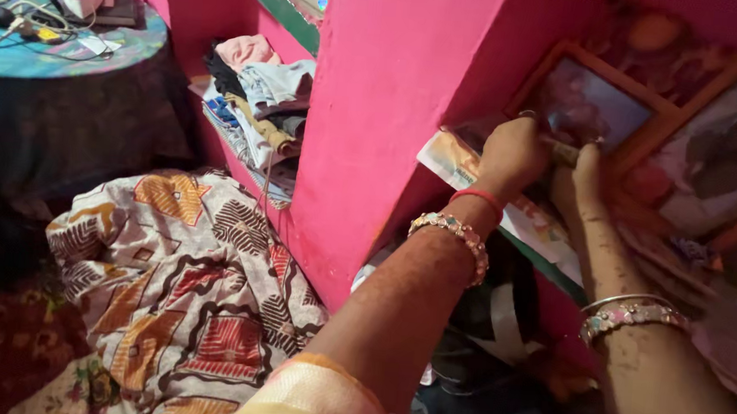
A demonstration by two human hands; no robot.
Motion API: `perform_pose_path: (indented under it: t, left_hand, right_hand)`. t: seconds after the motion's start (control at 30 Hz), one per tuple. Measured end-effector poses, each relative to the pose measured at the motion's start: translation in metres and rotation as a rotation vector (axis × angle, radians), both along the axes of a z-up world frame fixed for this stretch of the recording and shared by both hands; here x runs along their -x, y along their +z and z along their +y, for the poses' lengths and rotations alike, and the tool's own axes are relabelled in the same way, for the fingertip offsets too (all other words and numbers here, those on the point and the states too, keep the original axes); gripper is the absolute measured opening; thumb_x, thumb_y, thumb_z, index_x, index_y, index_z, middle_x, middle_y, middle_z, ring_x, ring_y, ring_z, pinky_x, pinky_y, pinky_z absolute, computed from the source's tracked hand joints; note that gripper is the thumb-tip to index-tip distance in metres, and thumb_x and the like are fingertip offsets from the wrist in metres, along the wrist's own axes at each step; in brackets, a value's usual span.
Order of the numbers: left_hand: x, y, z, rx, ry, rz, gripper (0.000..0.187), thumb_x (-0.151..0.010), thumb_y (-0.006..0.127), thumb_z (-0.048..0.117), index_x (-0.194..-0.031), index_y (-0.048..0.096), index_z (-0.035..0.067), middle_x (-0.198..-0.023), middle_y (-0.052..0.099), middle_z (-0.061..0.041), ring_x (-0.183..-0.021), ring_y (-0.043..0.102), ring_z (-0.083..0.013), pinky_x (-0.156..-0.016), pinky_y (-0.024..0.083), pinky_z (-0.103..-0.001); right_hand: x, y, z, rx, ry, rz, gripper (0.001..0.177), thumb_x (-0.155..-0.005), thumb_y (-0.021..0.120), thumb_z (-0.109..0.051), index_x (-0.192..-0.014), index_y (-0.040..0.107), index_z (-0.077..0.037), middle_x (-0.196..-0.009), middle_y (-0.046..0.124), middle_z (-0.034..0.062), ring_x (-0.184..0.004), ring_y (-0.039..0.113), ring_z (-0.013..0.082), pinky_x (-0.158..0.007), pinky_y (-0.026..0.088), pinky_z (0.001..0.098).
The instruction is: The person folds clothes and places them onto a shelf before arranging photo frames and small containers in the same area.
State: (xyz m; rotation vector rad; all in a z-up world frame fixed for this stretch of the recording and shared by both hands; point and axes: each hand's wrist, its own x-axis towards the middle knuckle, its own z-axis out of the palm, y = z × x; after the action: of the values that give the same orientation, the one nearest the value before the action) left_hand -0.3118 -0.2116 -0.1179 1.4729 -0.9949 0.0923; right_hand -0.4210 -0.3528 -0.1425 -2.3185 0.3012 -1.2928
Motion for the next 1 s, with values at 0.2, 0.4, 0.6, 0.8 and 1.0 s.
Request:
perform_pose_path:
  t: [0.2, 0.4, 0.6, 0.8, 1.0]
  left_hand:
    - [0.002, 0.0, 0.01, 0.063, 0.083, 0.03, 0.023, -0.081, 0.069, 0.018, -0.097, 0.066, 0.002, -0.095, 0.073, -0.026, -0.098, 0.069, -0.0459, -0.085, 0.054, -0.052]
    - [0.008, 0.011, 0.022, 0.088, 0.174, 0.088, 0.027, -0.088, 0.069, 0.028, -0.098, 0.066, 0.003, -0.094, 0.072, -0.026, -0.096, 0.069, -0.0448, -0.082, 0.053, -0.053]
    - [-0.001, 0.01, 0.017, 0.126, 0.064, -0.003, 0.03, -0.078, 0.073, 0.023, -0.097, 0.068, 0.0, -0.091, 0.072, -0.027, -0.091, 0.069, -0.0452, -0.077, 0.055, -0.052]
    - [0.018, 0.012, 0.028, 0.113, 0.339, 0.044, 0.026, -0.088, 0.066, 0.01, -0.104, 0.067, -0.009, -0.095, 0.067, -0.036, -0.086, 0.068, -0.0523, -0.075, 0.057, -0.054]
    - [0.046, 0.036, 0.058, -0.13, 0.52, 0.068, 0.022, -0.083, 0.07, 0.012, -0.096, 0.077, -0.005, -0.114, 0.061, -0.028, -0.102, 0.064, -0.0442, -0.079, 0.059, -0.046]
  right_hand:
    - [0.0, 0.019, 0.012, 0.166, -0.175, -0.118, 0.042, -0.092, 0.083, -0.012, -0.121, 0.06, 0.008, -0.113, 0.07, 0.0187, -0.103, 0.068, 0.0288, -0.087, 0.054, 0.0378]
    - [-0.001, 0.017, -0.001, 0.065, -0.139, -0.143, 0.041, -0.086, 0.083, -0.004, -0.123, 0.067, 0.003, -0.11, 0.074, 0.0139, -0.098, 0.07, 0.0212, -0.086, 0.055, 0.0356]
    - [-0.003, 0.013, -0.012, 0.472, -0.554, -0.388, 0.034, -0.076, 0.092, -0.006, -0.096, 0.066, 0.002, -0.096, 0.069, 0.021, -0.087, 0.068, 0.0369, -0.08, 0.052, 0.0457]
    - [-0.02, 0.021, 0.026, 0.189, -0.207, 0.102, 0.021, -0.084, 0.082, -0.007, -0.099, 0.068, 0.0, -0.098, 0.071, 0.0185, -0.089, 0.07, 0.0358, -0.082, 0.054, 0.0448]
    - [-0.02, 0.024, 0.051, 0.222, -0.285, 0.396, 0.016, -0.088, 0.078, -0.009, -0.099, 0.069, -0.002, -0.097, 0.072, 0.0179, -0.088, 0.07, 0.0352, -0.08, 0.055, 0.0448]
